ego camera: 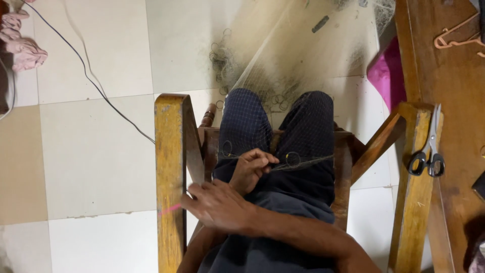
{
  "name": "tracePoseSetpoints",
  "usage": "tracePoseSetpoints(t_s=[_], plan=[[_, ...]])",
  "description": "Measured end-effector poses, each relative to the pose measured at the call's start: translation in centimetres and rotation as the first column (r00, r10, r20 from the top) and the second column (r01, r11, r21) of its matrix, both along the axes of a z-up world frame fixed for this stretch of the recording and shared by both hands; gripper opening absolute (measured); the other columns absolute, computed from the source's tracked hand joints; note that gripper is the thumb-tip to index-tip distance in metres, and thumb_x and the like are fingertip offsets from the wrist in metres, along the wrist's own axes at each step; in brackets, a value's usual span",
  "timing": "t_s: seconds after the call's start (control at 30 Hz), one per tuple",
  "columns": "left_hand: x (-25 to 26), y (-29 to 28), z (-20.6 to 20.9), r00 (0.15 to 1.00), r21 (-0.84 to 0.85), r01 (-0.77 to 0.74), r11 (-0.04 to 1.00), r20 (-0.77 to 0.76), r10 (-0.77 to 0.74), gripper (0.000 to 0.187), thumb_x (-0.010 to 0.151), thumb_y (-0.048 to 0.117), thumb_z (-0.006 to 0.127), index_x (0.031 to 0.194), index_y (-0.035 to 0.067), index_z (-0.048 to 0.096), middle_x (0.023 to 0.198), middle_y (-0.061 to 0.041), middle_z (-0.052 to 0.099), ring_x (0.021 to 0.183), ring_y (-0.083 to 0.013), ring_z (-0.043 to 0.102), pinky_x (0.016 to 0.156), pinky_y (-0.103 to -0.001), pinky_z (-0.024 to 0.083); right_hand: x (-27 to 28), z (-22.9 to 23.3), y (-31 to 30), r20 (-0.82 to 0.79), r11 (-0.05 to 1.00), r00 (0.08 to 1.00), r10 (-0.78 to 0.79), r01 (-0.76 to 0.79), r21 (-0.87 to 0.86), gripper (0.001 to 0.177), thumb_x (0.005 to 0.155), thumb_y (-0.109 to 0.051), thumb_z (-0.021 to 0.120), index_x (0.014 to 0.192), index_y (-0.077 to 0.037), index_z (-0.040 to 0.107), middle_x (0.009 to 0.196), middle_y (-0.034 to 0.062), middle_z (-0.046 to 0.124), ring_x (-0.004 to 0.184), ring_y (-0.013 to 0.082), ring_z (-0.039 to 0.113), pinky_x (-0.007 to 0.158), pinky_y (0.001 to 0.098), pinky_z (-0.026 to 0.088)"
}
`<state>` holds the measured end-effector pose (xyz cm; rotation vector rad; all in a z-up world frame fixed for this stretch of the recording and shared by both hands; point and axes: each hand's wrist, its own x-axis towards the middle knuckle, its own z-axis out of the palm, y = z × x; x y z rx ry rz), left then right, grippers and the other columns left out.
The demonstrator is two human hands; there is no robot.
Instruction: Repairing a fishing net by weaving a netting needle through the mesh and tying knots
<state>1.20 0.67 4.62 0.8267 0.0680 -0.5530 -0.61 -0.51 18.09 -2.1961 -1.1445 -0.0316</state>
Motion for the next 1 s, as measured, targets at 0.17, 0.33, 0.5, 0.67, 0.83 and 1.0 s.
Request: tracePoseSetpoints(t_s=[0.17,0.33,0.5,0.67,0.83,1.0], plan=[[0.2,-0.6,2.2,0.971,0.101,-0.136,0.986,-0.183,0.153,0.014,0.091,0.011,0.050,0.077,0.009,0.049,0.076,-0.015,0.065,0.071,-0.0208,0.061,0.071,-0.032,0.048,2.0,2.4,-8.1,-0.165,0.986,0.984,-0.066,0.090,0.143,0.018,0.089,-0.011,0.050,0.090,-0.005,0.066,0.090,0.0119,0.065,0.081,0.0292,0.061,0.070,0.0388,0.043],[-0.4,-2.1,-1.1,0.951,0.017,-0.263,0.965,-0.162,0.263,0.012,0.091,0.016,0.053,0.086,0.008,0.047,0.073,-0.016,0.063,0.073,-0.0238,0.066,0.046,-0.020,0.039,3.7,-7.6,-20.2,0.131,0.861,0.888,-0.441,0.459,-0.217,0.018,0.084,-0.012,0.054,0.095,-0.022,0.064,0.081,0.0056,0.056,0.073,0.0274,0.057,0.062,0.0361,0.044],[-0.1,-2.3,-1.1,0.942,0.041,-0.278,0.960,-0.184,0.281,0.010,0.090,0.016,0.054,0.085,0.009,0.048,0.070,-0.014,0.063,0.070,-0.0223,0.066,0.044,-0.018,0.037,3.9,-7.9,-20.9,0.091,0.829,0.870,-0.484,0.489,-0.269,0.015,0.083,-0.011,0.057,0.091,-0.022,0.065,0.083,0.0035,0.054,0.073,0.0249,0.056,0.061,0.0347,0.046],[-0.3,-2.1,-1.2,0.938,0.040,-0.281,0.959,-0.197,0.283,0.011,0.090,0.016,0.055,0.085,0.008,0.048,0.071,-0.015,0.064,0.073,-0.0243,0.067,0.045,-0.019,0.039,4.0,-7.2,-21.2,0.117,0.822,0.868,-0.483,0.495,-0.283,0.008,0.084,-0.017,0.059,0.082,-0.021,0.066,0.079,0.0039,0.054,0.069,0.0250,0.055,0.057,0.0344,0.043],[-0.5,-2.3,-1.8,0.941,-0.015,-0.278,0.961,-0.207,0.269,0.010,0.091,0.015,0.054,0.087,0.008,0.047,0.071,-0.016,0.063,0.073,-0.0258,0.067,0.045,-0.018,0.039,4.7,-7.4,-20.5,0.022,0.865,0.893,-0.450,0.441,-0.239,0.007,0.083,-0.015,0.061,0.081,-0.019,0.067,0.078,0.0050,0.056,0.070,0.0252,0.057,0.061,0.0341,0.045],[-0.8,-2.5,-2.7,0.934,-0.092,-0.281,0.955,-0.254,0.250,0.012,0.091,0.015,0.055,0.087,0.007,0.047,0.071,-0.017,0.064,0.073,-0.0274,0.068,0.044,-0.018,0.041,5.1,-9.1,-20.4,-0.163,0.911,0.896,-0.413,0.405,-0.081,0.004,0.080,-0.013,0.065,0.080,-0.015,0.069,0.079,0.0078,0.059,0.072,0.0284,0.058,0.062,0.0353,0.048]])
